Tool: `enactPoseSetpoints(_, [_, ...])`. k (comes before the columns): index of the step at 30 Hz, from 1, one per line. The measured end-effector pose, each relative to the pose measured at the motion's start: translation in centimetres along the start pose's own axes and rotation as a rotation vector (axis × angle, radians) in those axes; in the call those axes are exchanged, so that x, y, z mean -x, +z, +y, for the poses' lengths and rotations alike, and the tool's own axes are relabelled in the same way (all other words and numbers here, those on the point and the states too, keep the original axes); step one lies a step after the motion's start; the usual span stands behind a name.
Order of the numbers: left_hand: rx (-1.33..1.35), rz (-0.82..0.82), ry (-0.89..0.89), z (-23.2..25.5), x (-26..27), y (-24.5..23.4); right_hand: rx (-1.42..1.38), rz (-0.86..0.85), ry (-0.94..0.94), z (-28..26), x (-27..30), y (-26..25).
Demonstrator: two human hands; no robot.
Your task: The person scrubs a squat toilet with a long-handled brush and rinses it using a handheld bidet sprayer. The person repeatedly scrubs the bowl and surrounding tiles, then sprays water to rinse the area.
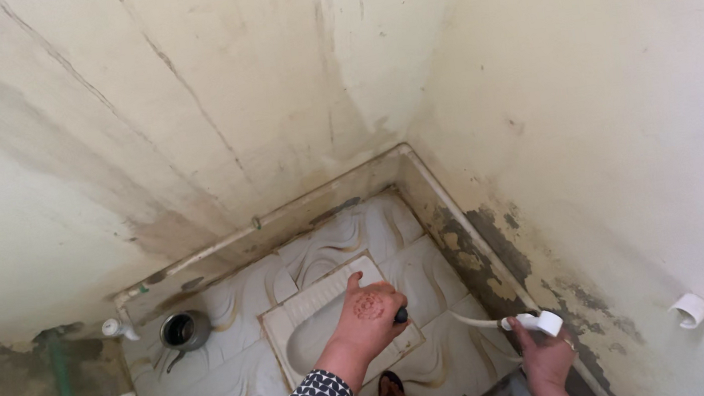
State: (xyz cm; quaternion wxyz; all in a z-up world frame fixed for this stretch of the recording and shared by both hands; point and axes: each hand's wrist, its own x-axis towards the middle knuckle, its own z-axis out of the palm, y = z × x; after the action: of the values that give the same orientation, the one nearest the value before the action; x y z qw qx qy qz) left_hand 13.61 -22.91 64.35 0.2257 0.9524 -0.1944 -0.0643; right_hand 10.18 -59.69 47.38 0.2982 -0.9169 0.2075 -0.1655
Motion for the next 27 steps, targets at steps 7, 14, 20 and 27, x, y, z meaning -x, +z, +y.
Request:
enactPoseSetpoints(7, [-0.041, -0.004, 0.07, -0.1, 0.2, -0.6, 0.027, 0.047, 0.102, 0.0, 0.8, -1.5])
enactPoseSetpoints(14, [-0.06, 0.033, 0.135, -1.1, 1.5, -1.9, 0.204, 0.012, 0.242, 0.3, 1.5, -1.3])
enactPoseSetpoints(20, [-0.091, 0.052, 0.155, -1.6, 1.6, -1.6, 0.17, 0.158, 0.058, 0.8, 2.3, -1.3])
enactPoseSetpoints(27, [-0.122, -0.03, 0.135, 0.5, -1.2, -0.7, 0.221, 0.129, 0.077, 2.6, 1.0, -3.1])
